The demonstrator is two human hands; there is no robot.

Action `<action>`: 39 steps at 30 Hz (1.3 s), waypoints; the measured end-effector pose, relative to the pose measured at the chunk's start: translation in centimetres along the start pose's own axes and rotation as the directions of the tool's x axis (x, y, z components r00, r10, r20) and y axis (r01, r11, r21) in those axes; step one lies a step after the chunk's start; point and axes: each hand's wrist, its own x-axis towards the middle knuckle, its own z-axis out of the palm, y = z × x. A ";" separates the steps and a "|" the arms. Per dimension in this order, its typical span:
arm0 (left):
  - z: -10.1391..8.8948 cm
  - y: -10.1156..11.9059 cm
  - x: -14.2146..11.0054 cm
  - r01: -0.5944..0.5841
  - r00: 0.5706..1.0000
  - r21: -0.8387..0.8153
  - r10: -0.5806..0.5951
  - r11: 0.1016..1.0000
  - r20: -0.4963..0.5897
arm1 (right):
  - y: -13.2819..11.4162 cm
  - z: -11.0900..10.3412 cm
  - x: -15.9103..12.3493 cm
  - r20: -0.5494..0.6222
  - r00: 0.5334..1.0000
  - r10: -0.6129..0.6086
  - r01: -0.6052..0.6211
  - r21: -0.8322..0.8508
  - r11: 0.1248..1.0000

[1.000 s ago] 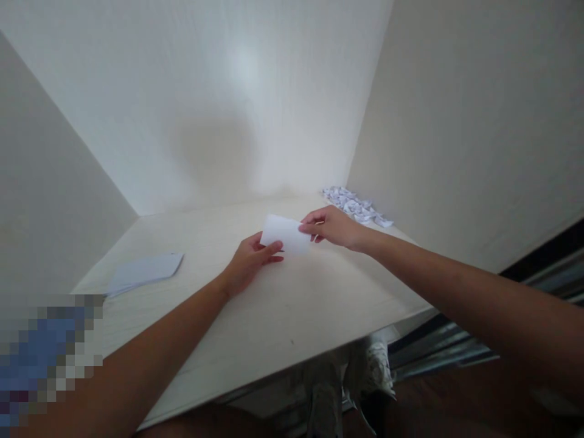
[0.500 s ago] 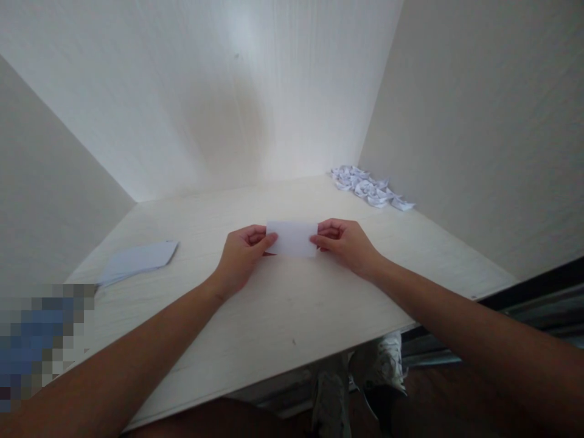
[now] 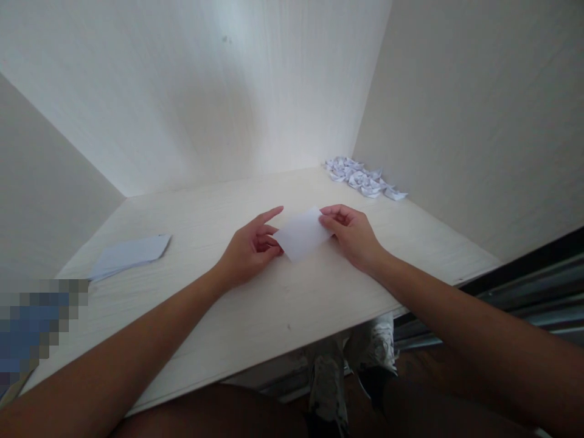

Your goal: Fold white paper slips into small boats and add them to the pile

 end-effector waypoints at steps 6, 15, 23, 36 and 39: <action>0.0 -0.3 -0.5 -0.281 0.958 0.355 0.238 0.892 0.161 | -0.4 0.2 -0.2 0.017 1.000 0.009 -0.010 0.029 1.000; 0.2 0.8 -0.6 -0.528 0.844 0.504 0.484 0.683 0.229 | -2.0 1.3 -0.6 0.074 0.994 -0.082 0.080 0.028 0.996; 1.0 2.1 -1.1 -0.523 0.852 0.401 0.483 0.752 0.204 | -3.2 2.6 -1.6 0.058 0.982 -0.181 0.183 -0.031 0.983; 2.0 3.0 -1.5 -0.267 0.955 0.233 0.290 0.935 -0.066 | -4.2 2.3 -3.4 0.199 0.960 -0.195 0.184 0.072 0.980; 2.4 3.0 -1.5 -0.189 0.972 0.065 0.196 0.980 -0.129 | -3.9 1.8 -4.2 0.243 0.954 -0.176 0.175 0.026 0.984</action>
